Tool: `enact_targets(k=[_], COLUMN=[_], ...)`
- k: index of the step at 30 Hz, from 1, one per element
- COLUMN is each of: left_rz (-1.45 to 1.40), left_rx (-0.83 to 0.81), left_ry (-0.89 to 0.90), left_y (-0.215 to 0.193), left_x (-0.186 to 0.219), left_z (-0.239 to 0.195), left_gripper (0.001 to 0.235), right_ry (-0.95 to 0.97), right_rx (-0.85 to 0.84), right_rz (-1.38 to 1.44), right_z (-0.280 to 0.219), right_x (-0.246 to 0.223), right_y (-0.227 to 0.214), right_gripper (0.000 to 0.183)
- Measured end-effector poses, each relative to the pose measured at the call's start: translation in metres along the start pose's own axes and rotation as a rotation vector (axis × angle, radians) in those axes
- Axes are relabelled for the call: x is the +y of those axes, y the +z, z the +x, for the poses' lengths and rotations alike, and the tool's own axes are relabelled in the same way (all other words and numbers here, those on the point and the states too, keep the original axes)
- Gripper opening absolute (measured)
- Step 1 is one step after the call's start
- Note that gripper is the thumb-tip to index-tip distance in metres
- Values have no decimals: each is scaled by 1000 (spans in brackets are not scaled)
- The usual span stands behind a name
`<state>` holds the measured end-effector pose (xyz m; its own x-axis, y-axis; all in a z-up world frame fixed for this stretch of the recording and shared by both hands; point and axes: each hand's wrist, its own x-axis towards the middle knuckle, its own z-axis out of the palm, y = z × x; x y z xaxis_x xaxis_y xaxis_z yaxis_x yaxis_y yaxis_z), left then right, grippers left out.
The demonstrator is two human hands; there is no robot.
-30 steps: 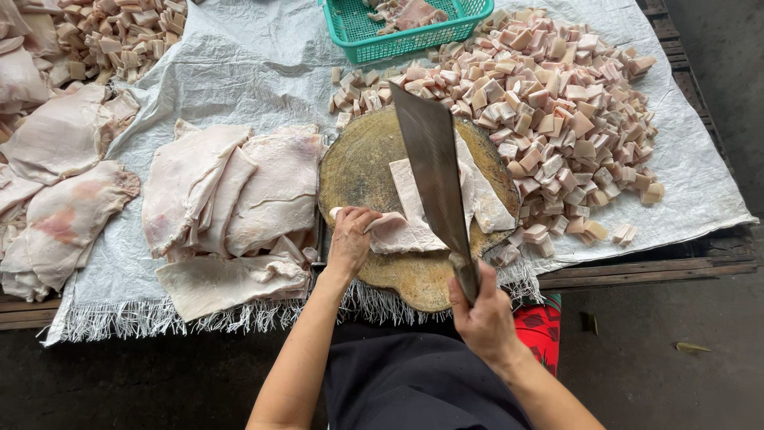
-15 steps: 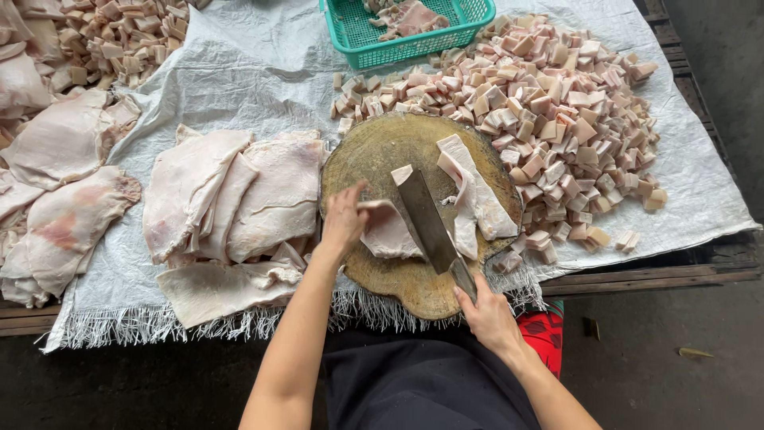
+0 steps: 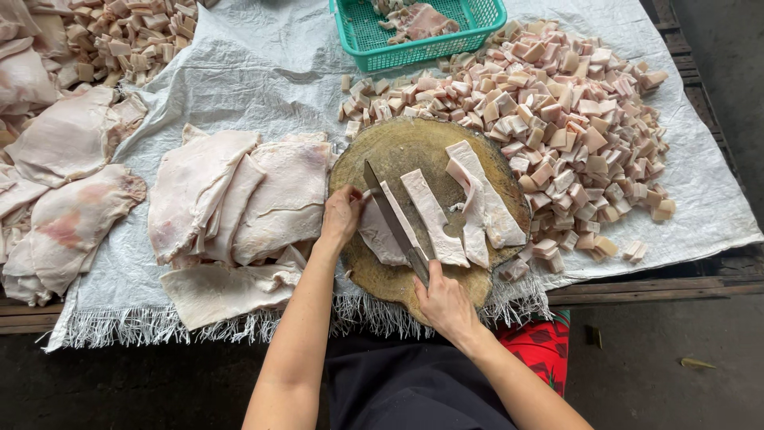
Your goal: The person slices large pieces of animal skin into smaller strips and then into small cubes using a cleaver on a wooden cutting board.
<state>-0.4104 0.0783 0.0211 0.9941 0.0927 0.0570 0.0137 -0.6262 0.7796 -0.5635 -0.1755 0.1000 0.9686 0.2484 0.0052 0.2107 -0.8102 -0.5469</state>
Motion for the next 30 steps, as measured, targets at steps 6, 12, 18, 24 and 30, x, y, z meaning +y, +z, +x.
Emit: enact_targets(k=[6,12,18,24,30], left_rz=[-36,-172,-151,-23,-61], left_rx=[-109,15,17,-64,-270], left_ry=[-67,-144,-87,84,-78], left_y=[-7,-13,-3,-1,-9], left_x=[0,2,-17,-13,-2], left_z=[4,-5,0,0,1], left_gripper=[16,23,25,33,34], right_ry=[302,-308,219,244,245], right_rx=[-330,287,-244,-272,-311], right_rz=[166,392,31,4,192], right_z=[21,22,45,55,117], right_x=[-21,-57,-40,-35,-17], right_y=[-42,-78,-6,15,36], right_gripper=[38,32,38,36,35])
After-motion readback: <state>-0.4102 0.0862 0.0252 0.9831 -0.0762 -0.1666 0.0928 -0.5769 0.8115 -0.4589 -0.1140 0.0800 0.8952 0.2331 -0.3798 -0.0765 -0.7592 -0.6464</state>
